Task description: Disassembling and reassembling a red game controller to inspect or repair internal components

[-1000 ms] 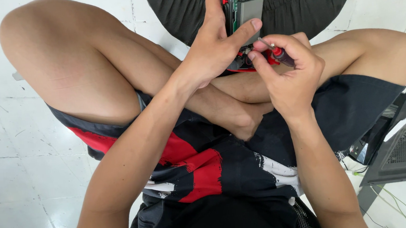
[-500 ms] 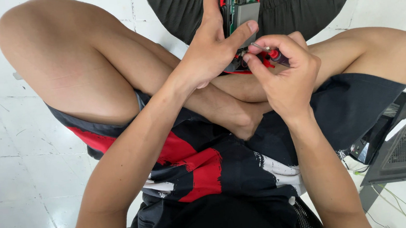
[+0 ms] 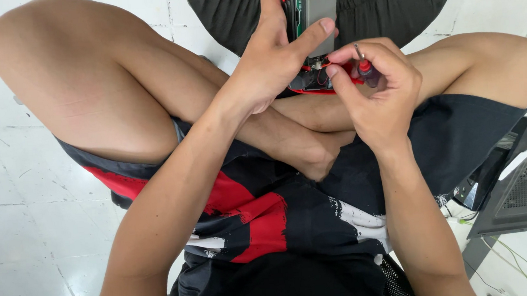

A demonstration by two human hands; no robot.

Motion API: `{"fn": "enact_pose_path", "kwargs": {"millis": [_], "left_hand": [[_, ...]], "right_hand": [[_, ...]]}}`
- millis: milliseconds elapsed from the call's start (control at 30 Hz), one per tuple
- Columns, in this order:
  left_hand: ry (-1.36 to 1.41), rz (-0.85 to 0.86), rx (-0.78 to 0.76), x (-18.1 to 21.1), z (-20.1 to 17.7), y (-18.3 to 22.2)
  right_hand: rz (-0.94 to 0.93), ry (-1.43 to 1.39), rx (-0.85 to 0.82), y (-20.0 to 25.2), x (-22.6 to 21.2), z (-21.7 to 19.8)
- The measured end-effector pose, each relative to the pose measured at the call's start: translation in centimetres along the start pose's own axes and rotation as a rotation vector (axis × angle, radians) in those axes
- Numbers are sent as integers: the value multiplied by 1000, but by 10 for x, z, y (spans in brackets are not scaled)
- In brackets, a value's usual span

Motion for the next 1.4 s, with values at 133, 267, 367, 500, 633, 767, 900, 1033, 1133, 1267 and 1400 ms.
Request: {"fn": "enact_pose_path", "kwargs": {"millis": [133,267,367,500,633,767,900,1033,1133,1267,1400], "left_hand": [[86,-2,-17,1,1,-1],[27,-58,-5,2,2,0],[49,-85,-14,4,2,1],[2,-80,1,1,1,1],[-46,-93,-2,3,-1,2],[-46,-62,-9,-1,-1,0],[46,-156,-38,5,3,1],[-110,-109,-42,4,-1,0],[-84,-123,-65,4,-2,1],[-68,-76,-47,-3,-4,-1],[3,-33,-28,-6,-3,-6]], "right_hand": [[-181,45,-42,-3,-2,-1],[-262,74,-35,-5,-5,-2],[-317,129,-40,-5,-8,-2],[-364,194,-129,-8,-6,-3],[-334,199,-145,-9,-5,-2],[-250,166,-162,-12,-7,-4],[-14,151,-161,-12,-7,-3],[253,103,-138,-13,-4,-1],[312,109,-142,-14,-2,2],[328,111,-137,-13,7,5],[220,29,-121,-15,8,4]]}}
Point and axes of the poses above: each hand's wrist, its own y-axis away from the middle knuckle, its own z-axis out of the palm, x = y × z, the point moved 3 cm from there along -y, towards the middle knuckle, and after that the axes turned 9 degrees about x, right-handed, at the moved point
